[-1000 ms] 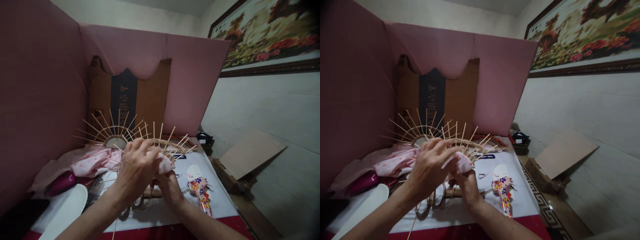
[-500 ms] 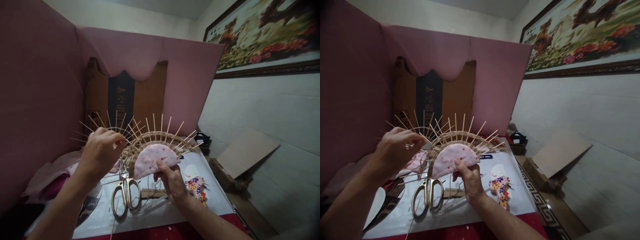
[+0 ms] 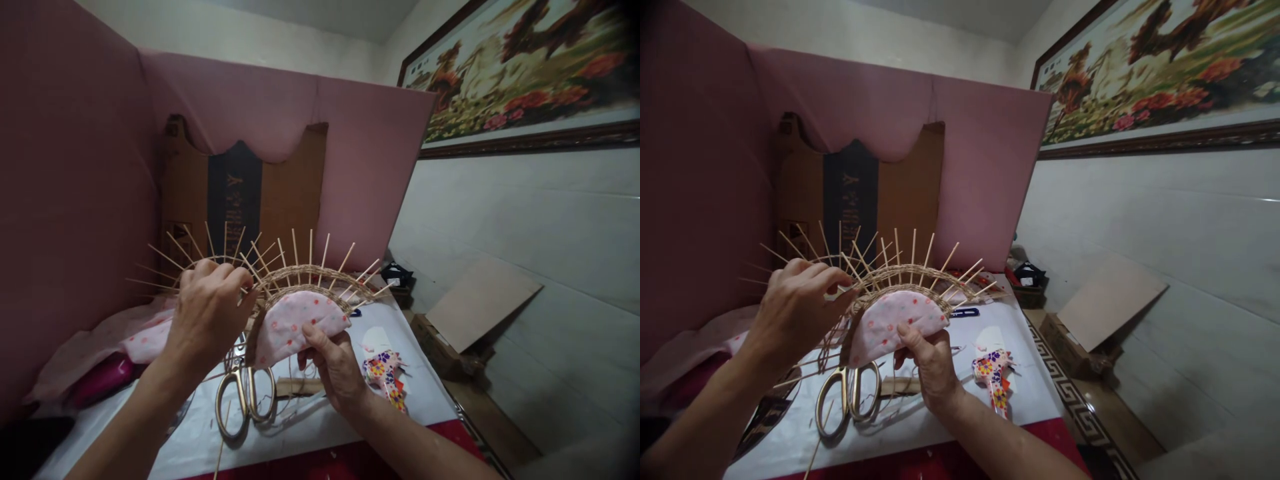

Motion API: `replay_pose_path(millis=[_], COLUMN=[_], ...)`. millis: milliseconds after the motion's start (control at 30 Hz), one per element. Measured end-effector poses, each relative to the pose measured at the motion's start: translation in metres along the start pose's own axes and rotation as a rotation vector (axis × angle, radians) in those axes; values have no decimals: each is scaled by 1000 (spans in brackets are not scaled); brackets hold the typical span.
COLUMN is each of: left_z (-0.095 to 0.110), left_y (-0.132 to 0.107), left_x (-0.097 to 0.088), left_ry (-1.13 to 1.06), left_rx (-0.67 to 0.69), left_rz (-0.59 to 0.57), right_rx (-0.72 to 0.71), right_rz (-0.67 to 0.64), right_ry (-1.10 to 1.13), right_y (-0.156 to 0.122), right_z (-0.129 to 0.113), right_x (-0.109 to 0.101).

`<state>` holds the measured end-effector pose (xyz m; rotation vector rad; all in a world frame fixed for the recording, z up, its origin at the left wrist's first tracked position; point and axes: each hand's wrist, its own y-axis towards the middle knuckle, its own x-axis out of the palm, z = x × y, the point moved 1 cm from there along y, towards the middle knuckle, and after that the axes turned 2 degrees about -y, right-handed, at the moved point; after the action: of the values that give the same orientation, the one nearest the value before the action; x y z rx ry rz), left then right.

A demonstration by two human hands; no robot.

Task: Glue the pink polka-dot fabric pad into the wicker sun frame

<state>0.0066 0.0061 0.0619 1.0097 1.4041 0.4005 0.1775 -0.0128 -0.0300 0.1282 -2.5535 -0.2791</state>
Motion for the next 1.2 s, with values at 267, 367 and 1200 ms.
replay_pose_path(millis=[267,367,1200], left_z=[0,2,15], left_y=[1,2,3], left_x=[-4,-5,5], left_ry=[1,-40,87], left_rx=[-18,-24,-12], left_rz=[-16,-27,-3], right_rx=[9,8,69], right_rz=[-14,-15,-112], right_ry=[-23,-28,-88], right_y=[1,1,-6], right_z=[4,6,16], right_x=[-2,-2,-2])
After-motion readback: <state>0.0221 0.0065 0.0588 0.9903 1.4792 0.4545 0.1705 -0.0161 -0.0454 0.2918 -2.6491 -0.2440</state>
